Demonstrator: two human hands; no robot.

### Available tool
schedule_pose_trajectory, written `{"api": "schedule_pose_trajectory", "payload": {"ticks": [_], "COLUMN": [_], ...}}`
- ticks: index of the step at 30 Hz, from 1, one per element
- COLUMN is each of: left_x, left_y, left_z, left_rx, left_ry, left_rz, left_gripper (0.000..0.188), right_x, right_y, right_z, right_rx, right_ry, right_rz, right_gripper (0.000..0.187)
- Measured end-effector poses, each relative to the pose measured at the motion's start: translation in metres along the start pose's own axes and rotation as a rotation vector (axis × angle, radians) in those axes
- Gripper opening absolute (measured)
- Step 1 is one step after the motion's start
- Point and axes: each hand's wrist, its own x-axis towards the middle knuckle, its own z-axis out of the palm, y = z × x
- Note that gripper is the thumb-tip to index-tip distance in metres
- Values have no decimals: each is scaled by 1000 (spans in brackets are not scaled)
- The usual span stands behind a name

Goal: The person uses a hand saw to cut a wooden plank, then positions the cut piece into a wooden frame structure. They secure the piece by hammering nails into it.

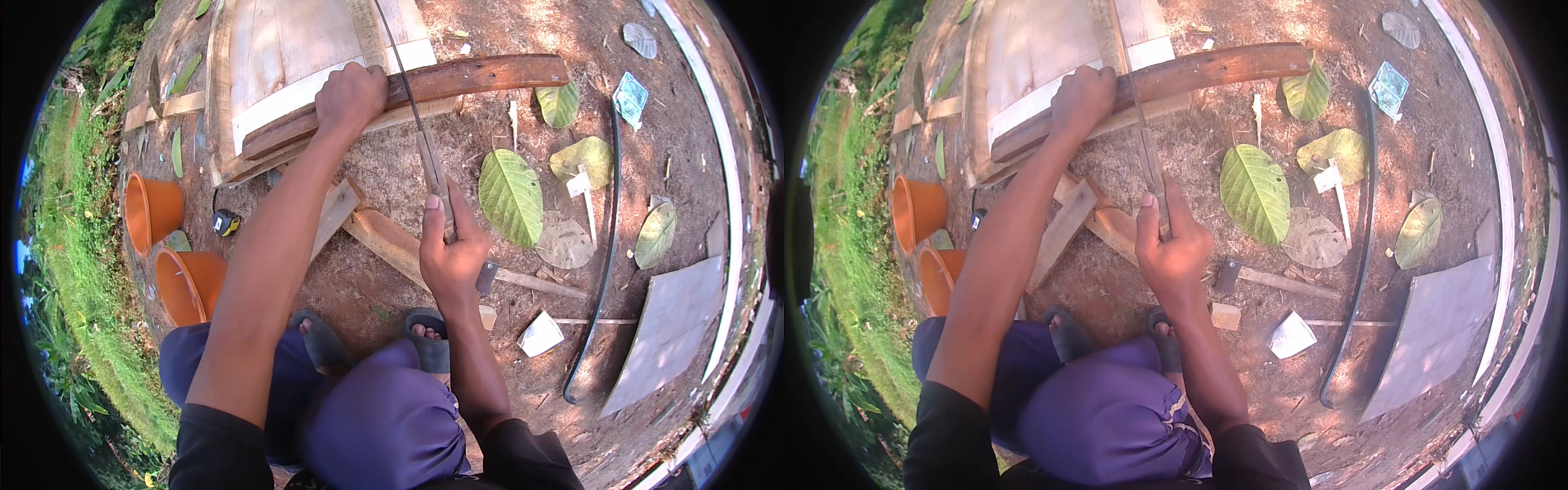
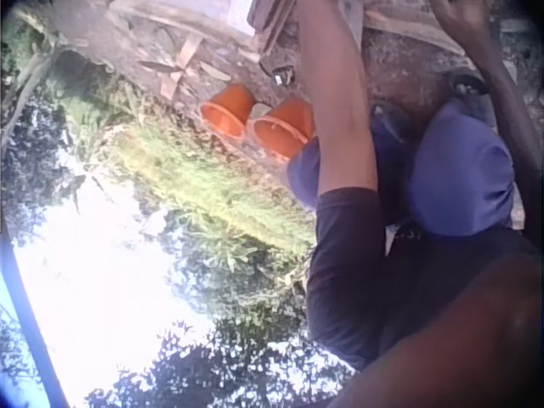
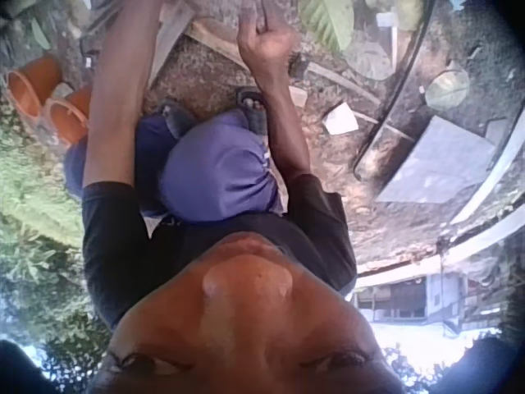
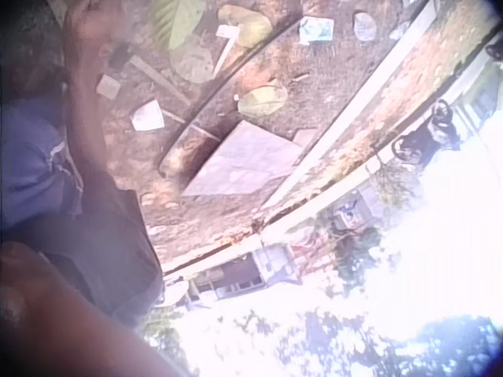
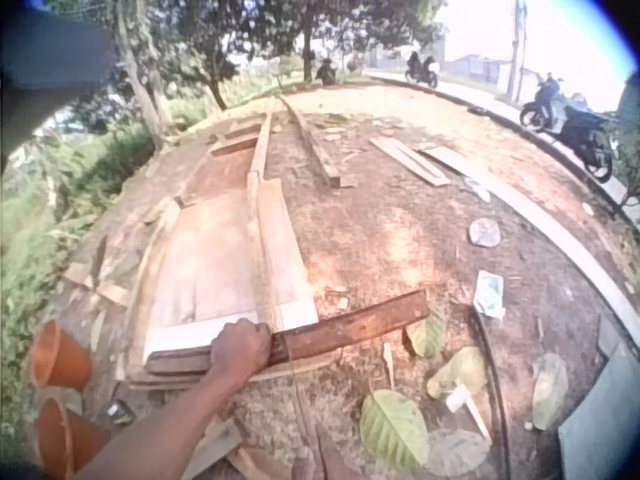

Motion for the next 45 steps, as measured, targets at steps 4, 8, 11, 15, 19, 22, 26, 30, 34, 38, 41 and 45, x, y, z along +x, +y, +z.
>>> {"api": "schedule_pose_trajectory", "payload": {"ticks": [4, 8, 11, 15, 19, 22, 26, 30, 34, 38, 41, 45], "left_x": [2, 0, 3, 2, 3, -2, 1, -1, -2, -2, 0, 1], "left_y": [-13, -8, -1, -10, -8, -12, -4, -8, -6, -6, -14, -4], "left_z": [-8, -8, -5, -3, -1, -5, -8, -11, -14, -5, -7, -13], "left_rx": [7, 22, -15, -3, 8, -25, -9, -12, -26, -32, -52, -16], "left_ry": [18, -40, -36, 14, 11, -1, -34, -21, -57, 33, -15, -18], "left_rz": [-28, -22, -43, -23, -14, -36, -15, -21, -37, 38, -23, -16], "left_gripper": [53, 53, 54, 54, 54, 54, 52, 50, 49, 48, 49, 49], "right_x": [-91, -108, -25, -44, -136, -97, -26, -102, -115, -16, -63, -122], "right_y": [22, 12, 6, 14, 43, 13, 11, 23, 32, 17, 32, 31], "right_z": [-54, -74, -15, -20, -94, -65, -15, -64, -64, 4, -24, -79], "right_rx": [-40, -79, -48, -87, -96, -46, -65, -61, -12, -73, -118, -53], "right_ry": [-52, -88, -43, -69, -62, -65, -83, -53, 3, -17, -25, -56], "right_rz": [-47, -51, 17, 42, -142, 20, 71, -62, -70, 28, -73, -65], "right_gripper": [40, 41, 38, 38, 40, 40, 39, 40, 40, 38, 38, 43]}}
